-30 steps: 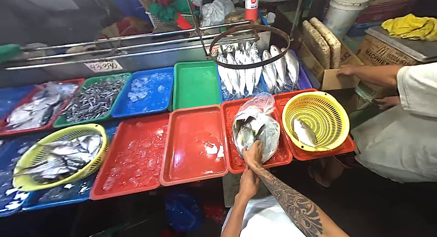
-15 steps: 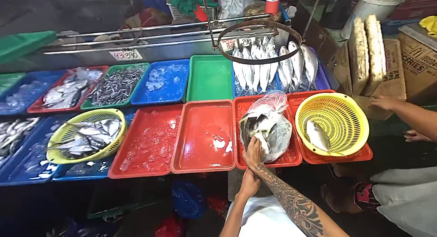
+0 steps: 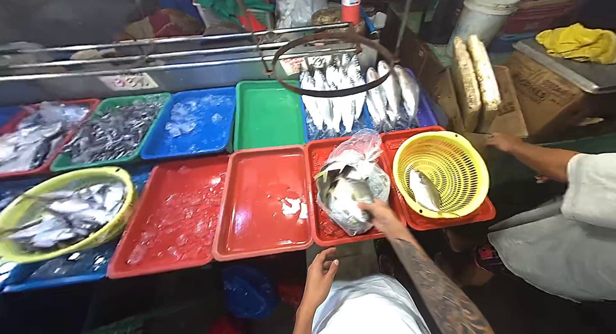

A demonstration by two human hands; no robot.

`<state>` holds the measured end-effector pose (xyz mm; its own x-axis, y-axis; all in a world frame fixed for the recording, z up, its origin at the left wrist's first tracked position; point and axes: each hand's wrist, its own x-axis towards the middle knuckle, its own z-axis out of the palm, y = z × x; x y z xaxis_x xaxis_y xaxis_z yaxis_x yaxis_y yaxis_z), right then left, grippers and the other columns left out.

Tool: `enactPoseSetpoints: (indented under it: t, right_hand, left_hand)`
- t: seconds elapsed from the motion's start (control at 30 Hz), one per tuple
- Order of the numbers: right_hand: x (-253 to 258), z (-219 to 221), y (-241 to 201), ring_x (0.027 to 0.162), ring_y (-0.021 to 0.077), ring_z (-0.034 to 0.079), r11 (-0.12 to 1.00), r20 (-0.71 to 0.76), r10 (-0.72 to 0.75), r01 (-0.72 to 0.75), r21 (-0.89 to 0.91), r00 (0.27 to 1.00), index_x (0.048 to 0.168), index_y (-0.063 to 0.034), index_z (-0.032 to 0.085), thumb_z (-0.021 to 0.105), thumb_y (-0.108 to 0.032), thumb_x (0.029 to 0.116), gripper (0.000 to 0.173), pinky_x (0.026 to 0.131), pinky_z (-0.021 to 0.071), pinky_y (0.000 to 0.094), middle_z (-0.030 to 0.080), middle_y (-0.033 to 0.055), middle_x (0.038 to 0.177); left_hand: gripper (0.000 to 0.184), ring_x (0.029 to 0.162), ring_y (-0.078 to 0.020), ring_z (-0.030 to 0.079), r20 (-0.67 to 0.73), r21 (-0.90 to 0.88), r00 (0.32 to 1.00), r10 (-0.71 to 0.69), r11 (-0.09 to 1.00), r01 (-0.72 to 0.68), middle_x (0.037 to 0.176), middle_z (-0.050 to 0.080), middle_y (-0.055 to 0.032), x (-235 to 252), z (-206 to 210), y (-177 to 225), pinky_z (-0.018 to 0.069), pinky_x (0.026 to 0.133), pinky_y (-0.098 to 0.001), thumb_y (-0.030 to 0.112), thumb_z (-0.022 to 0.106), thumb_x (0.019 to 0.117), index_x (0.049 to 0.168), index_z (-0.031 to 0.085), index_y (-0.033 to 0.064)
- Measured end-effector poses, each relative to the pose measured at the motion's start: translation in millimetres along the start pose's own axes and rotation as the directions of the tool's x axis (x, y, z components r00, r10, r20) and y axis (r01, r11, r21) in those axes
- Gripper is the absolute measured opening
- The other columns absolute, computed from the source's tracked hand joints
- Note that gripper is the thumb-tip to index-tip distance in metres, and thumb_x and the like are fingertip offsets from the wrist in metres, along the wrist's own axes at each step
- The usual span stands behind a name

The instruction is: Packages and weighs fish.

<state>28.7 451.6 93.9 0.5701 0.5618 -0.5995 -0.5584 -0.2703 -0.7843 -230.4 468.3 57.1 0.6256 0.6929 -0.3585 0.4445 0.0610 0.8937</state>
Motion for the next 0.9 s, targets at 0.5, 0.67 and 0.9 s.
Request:
enactPoseSetpoints:
  t: [0.5, 0.67, 0.9]
  right_hand:
    - [60.5, -178.8, -41.4, 0.115, 0.0278, 0.065, 0.930, -0.515, -0.354, 0.237, -0.280, 0.781, 0.136, 0.0054, 0.054, 0.076, -0.010, 0.0920, 0.052, 0.099, 0.0547, 0.0446, 0.063, 0.0225, 0.129]
    - [-1.3, -93.1, -19.6, 0.141, 0.0473, 0.043, 0.538, -0.266, -0.695, 0.237, -0.809, 0.668, 0.145, 0.0101, 0.048, 0.069, -0.013, 0.0928, 0.061, 0.120, 0.0336, 0.0533, 0.048, 0.0358, 0.145]
    - [-4.2, 24.9, 18.9, 0.119, 0.0350, 0.064, 0.262, 0.128, -0.246, 0.193, -0.946, 0.961, 0.130, -0.0008, 0.063, 0.058, -0.022, 0.1005, 0.037, 0.103, 0.0483, 0.0539, 0.068, 0.0202, 0.123]
  left_hand:
    - [0.027, 0.102, -0.0161, 0.072, -0.056, 0.062, 0.997, 0.050, 0.997, -0.046, 0.122, 0.071, -0.0109, 38.4, 9.6, 54.9, 0.0594, 0.092, -0.0354, 0.015, 0.058, 0.1018, 0.124, 0.068, 0.0038]
    - [0.053, 0.085, -0.0274, 0.072, -0.131, -0.066, 0.926, -0.354, 0.935, 0.348, 0.102, 0.071, -0.0179, 73.7, 43.9, 39.1, 0.0597, 0.081, -0.0467, 0.043, 0.063, 0.1009, 0.130, 0.058, -0.0007]
    - [0.053, 0.102, -0.0342, 0.070, -0.223, -0.081, 0.847, -0.483, 0.875, 0.477, 0.112, 0.069, -0.0229, 106.2, 59.9, 53.0, 0.0562, 0.091, -0.0525, 0.047, 0.064, 0.0992, 0.120, 0.064, -0.0019]
